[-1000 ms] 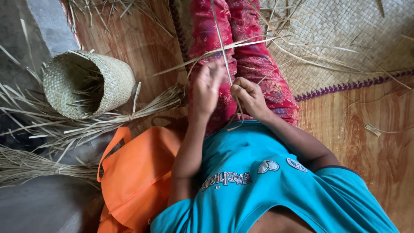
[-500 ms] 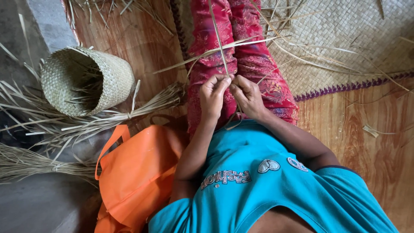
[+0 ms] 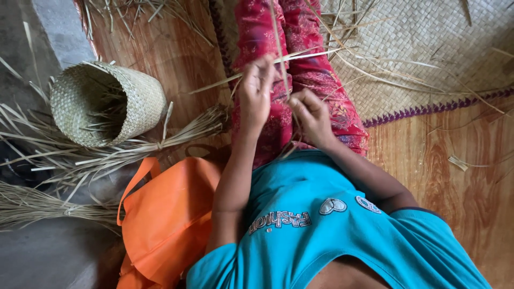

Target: Weaving a fan using dried plant fibers while sitting on the floor

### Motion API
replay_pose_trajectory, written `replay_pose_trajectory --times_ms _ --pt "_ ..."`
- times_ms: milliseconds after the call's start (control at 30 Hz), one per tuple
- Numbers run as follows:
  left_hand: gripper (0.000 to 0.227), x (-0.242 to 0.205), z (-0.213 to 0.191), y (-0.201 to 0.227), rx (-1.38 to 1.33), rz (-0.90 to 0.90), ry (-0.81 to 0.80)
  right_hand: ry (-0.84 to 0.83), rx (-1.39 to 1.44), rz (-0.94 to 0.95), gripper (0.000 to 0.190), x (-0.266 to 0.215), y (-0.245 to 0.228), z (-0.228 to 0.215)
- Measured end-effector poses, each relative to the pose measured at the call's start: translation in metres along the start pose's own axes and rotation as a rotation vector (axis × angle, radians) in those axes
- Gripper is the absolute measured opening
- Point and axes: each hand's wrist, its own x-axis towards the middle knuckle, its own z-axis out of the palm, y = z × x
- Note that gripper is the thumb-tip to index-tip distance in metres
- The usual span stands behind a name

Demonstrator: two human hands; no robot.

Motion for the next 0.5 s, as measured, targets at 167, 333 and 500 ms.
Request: replay_pose_trajectory --times_ms 167,333,500 --pt "0.028 -0.041 -0.016 0.009 0.16 -0.108 -0.284 0.154 0.171 0.139 0.013 0.019 -0.016 -0.008" --pt "0.024 -0.065 -0.037 0.016 0.143 -0.182 -0.47 0.332 0.488 0.115 0.008 0.047 0.01 -0.039" --pt "0.019 -0.071 -0.043 0.014 -0.12 -0.237 -0.381 0.219 0.708 0.074 0.009 0.056 -0.005 -0.064"
